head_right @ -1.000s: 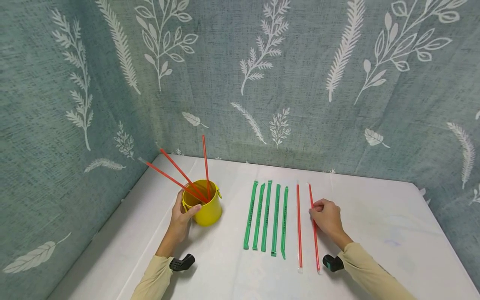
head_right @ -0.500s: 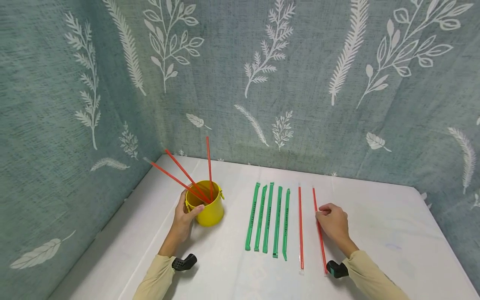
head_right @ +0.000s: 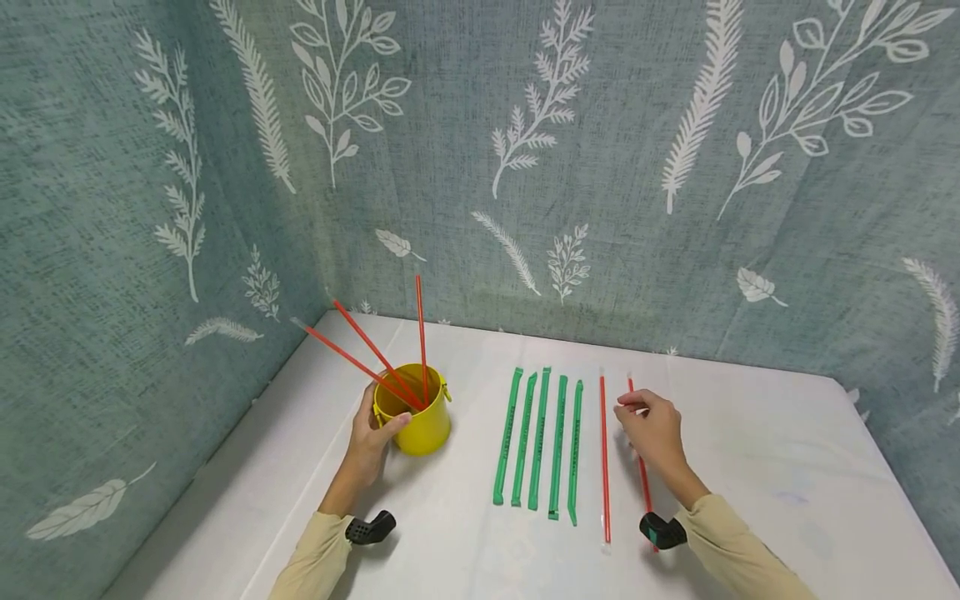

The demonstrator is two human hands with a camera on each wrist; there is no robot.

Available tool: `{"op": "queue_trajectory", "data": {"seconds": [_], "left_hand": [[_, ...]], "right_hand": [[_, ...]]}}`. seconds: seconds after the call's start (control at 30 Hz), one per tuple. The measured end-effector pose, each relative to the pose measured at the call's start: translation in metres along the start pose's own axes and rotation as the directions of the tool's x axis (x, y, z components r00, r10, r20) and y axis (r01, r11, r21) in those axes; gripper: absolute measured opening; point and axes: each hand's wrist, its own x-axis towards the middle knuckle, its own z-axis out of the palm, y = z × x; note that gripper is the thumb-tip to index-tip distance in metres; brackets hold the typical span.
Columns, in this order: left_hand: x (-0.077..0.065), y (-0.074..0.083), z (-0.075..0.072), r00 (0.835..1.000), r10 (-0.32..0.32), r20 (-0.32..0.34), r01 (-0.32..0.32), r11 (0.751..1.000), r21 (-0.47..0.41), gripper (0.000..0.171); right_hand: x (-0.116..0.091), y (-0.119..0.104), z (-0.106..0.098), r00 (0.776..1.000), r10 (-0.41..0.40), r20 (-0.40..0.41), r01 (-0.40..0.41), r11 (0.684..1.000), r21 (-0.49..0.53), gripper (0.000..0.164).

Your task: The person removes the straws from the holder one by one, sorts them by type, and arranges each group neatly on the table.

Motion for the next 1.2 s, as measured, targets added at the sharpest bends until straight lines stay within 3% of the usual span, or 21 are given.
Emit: {"op": "queue_trajectory", "data": {"seconds": [0.17,0.27,0.47,0.7,0.97,1.2], "left_hand": [[0.004,-0.021,-0.005,1.000,0.006,-0.008,-0.007,1.000,-0.026,0.072],[0.003,-0.026,-0.005,1.000,0.003,-0.019,-0.004,1.000,-0.027,0.071],[0.002,-0.021,-0.004,1.000,0.002,-0.022,-0.003,1.000,-0.029,0.071],[-0.003,0.006,0.001,1.000,0.005,0.004,-0.005,1.000,0.004,0.073],[0.005,-0.026,-0.003,1.000,0.027,-0.013,-0.028,0.999,-0.037,0.070],[0.003,-0.023,-0.004,1.000,0.004,-0.010,-0.004,0.999,-0.044,0.071]], "right_hand": [[0.003,-0.015,0.013,0.999,-0.043,0.012,0.042,0.998,0.049,0.020],[0.002,-0.027,0.020,0.997,-0.056,0.044,0.053,0.996,0.070,0.019],[0.002,-0.052,0.032,0.992,-0.090,0.093,0.077,0.988,0.135,0.017],[0.008,-0.082,0.046,0.984,-0.106,0.145,0.069,0.969,0.239,0.018],[0.014,-0.104,0.064,0.972,-0.169,0.161,0.120,0.955,0.272,0.016],[0.017,-0.123,0.080,0.966,-0.178,0.186,0.111,0.940,0.324,0.015]]}}
